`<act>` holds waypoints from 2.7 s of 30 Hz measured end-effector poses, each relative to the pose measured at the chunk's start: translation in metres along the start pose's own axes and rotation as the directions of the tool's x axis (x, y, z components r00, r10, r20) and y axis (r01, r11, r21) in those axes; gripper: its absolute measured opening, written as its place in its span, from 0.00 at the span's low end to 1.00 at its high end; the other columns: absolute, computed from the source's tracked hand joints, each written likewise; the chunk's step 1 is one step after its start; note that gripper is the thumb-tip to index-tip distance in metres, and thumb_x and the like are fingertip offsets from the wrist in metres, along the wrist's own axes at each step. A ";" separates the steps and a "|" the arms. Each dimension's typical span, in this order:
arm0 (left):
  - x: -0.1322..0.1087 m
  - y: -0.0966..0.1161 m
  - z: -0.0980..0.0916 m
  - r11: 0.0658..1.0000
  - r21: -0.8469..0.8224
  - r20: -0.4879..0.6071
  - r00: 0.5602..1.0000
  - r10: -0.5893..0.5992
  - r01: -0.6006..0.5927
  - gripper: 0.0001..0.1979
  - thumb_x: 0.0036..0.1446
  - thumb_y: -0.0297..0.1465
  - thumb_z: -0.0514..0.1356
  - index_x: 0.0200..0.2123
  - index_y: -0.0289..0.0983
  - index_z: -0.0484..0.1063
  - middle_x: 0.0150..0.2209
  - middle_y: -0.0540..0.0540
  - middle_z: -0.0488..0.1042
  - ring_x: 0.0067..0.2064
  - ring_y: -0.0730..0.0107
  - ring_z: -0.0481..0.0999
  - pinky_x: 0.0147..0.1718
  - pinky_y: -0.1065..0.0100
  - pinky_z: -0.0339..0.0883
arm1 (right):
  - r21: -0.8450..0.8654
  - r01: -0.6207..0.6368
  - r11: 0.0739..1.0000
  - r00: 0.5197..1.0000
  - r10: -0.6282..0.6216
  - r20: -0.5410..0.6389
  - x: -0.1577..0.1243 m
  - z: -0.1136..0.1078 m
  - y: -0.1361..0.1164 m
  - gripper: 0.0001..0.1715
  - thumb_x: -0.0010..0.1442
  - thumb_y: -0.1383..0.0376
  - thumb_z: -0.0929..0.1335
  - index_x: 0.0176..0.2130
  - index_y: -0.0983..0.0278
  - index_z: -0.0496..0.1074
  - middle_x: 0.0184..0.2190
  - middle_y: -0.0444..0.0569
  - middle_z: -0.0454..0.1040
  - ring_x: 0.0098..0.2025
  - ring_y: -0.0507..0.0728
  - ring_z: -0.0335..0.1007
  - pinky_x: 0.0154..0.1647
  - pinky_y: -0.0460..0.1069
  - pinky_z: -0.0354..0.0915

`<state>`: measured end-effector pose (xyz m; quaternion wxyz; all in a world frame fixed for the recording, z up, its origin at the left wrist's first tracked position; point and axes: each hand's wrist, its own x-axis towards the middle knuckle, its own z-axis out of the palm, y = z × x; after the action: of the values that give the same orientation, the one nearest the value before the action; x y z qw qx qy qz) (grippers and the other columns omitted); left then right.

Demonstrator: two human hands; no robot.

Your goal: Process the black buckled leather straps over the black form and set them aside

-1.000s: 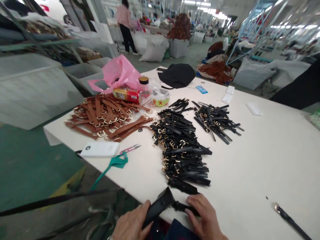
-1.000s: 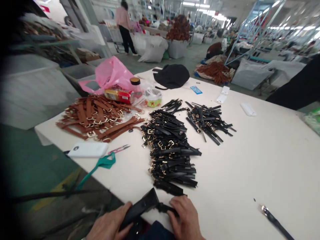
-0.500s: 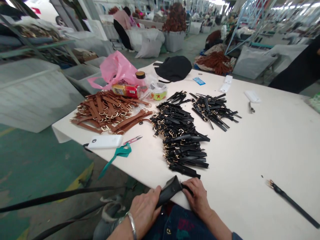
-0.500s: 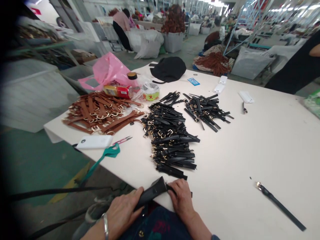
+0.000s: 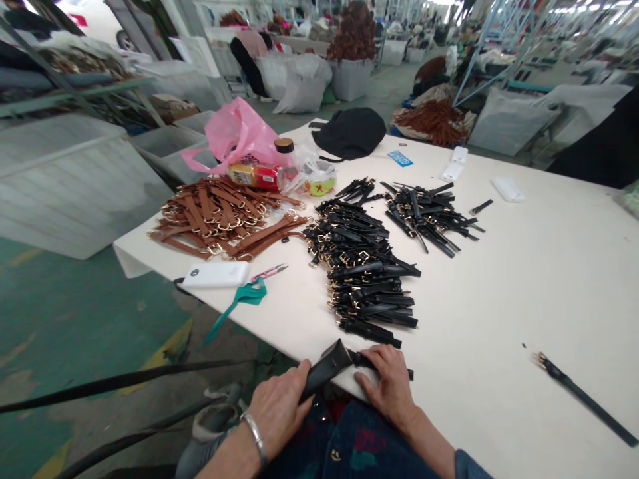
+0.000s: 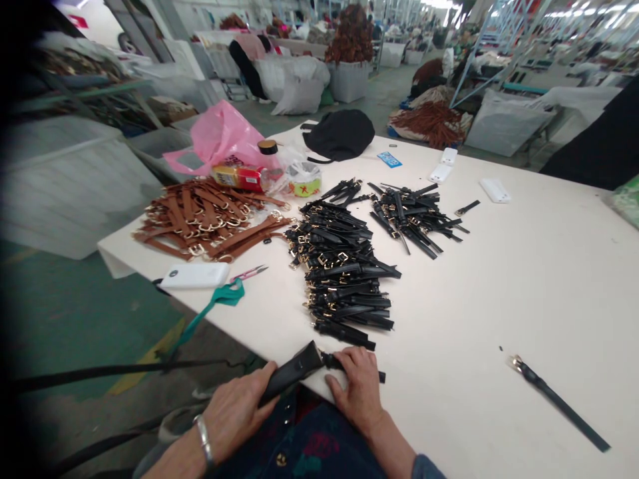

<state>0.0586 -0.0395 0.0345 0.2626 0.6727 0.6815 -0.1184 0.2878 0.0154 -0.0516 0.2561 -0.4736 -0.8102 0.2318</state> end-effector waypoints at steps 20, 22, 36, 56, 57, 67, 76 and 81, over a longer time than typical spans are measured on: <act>-0.003 -0.003 -0.003 0.998 -0.061 0.015 1.000 -0.002 0.003 0.17 0.54 0.38 0.47 0.47 0.43 0.58 0.39 0.48 0.72 0.41 0.62 0.71 0.37 0.65 0.62 | 0.053 0.053 0.997 0.997 -0.050 -0.055 0.005 0.006 -0.007 0.07 0.58 0.68 0.61 0.31 0.63 0.68 0.31 0.48 0.69 0.36 0.56 0.63 0.37 0.52 0.57; -0.005 -0.003 -0.004 0.998 -0.061 0.015 1.000 0.006 -0.005 0.16 0.54 0.38 0.47 0.47 0.43 0.58 0.39 0.48 0.72 0.40 0.62 0.71 0.37 0.64 0.62 | 0.045 0.026 0.999 1.000 -0.026 -0.009 0.007 0.004 -0.009 0.08 0.59 0.68 0.60 0.30 0.63 0.66 0.31 0.48 0.68 0.36 0.56 0.62 0.38 0.52 0.57; 0.000 0.016 -0.001 0.998 0.010 0.015 0.998 0.066 -0.066 0.20 0.53 0.35 0.49 0.51 0.40 0.55 0.42 0.44 0.71 0.41 0.57 0.71 0.39 0.59 0.64 | 0.164 -0.004 0.986 1.000 0.001 0.016 0.007 0.002 -0.001 0.08 0.60 0.69 0.58 0.32 0.63 0.63 0.37 0.51 0.66 0.42 0.57 0.61 0.44 0.54 0.60; 0.009 0.024 -0.005 0.997 0.014 -0.014 0.997 0.071 -0.071 0.20 0.54 0.35 0.48 0.51 0.40 0.55 0.40 0.44 0.71 0.40 0.59 0.72 0.38 0.61 0.64 | 0.175 0.087 0.981 0.996 -0.082 -0.038 0.001 0.011 0.015 0.13 0.56 0.68 0.64 0.43 0.61 0.68 0.43 0.54 0.67 0.46 0.60 0.63 0.44 0.58 0.64; 0.011 0.025 -0.004 0.997 0.008 -0.025 0.997 0.072 -0.072 0.20 0.54 0.35 0.48 0.50 0.40 0.55 0.40 0.44 0.71 0.40 0.59 0.72 0.38 0.61 0.64 | 0.175 0.088 0.981 0.996 -0.084 -0.031 0.001 0.011 0.015 0.13 0.56 0.68 0.64 0.43 0.62 0.68 0.44 0.55 0.67 0.46 0.60 0.63 0.45 0.58 0.64; 0.000 0.011 -0.008 0.998 0.056 0.046 0.998 0.036 -0.038 0.21 0.55 0.37 0.47 0.52 0.39 0.54 0.42 0.42 0.70 0.41 0.59 0.71 0.38 0.61 0.64 | 0.170 0.097 0.981 0.995 -0.098 -0.003 0.001 0.006 0.015 0.15 0.55 0.70 0.64 0.44 0.61 0.67 0.46 0.54 0.67 0.47 0.60 0.63 0.46 0.58 0.64; 0.022 0.030 -0.003 0.998 -0.021 -0.054 0.997 0.050 -0.051 0.20 0.55 0.38 0.47 0.51 0.38 0.55 0.39 0.44 0.72 0.41 0.61 0.72 0.37 0.65 0.63 | 0.198 0.051 0.979 0.999 -0.050 -0.011 0.001 -0.004 0.010 0.24 0.52 0.69 0.63 0.50 0.64 0.61 0.48 0.55 0.63 0.51 0.61 0.59 0.50 0.57 0.61; 0.017 0.017 -0.005 0.999 -0.035 -0.049 0.998 0.037 -0.039 0.17 0.54 0.38 0.48 0.47 0.41 0.58 0.38 0.46 0.73 0.40 0.61 0.72 0.36 0.65 0.63 | 0.076 0.014 0.997 0.999 -0.011 -0.041 -0.016 -0.017 0.016 0.22 0.52 0.67 0.64 0.48 0.62 0.63 0.46 0.55 0.64 0.48 0.63 0.60 0.47 0.60 0.61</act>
<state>0.0746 -0.0209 0.0330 0.2601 0.6834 0.6769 -0.0848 0.3155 0.0108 -0.0510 0.2919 -0.4629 -0.7984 0.2511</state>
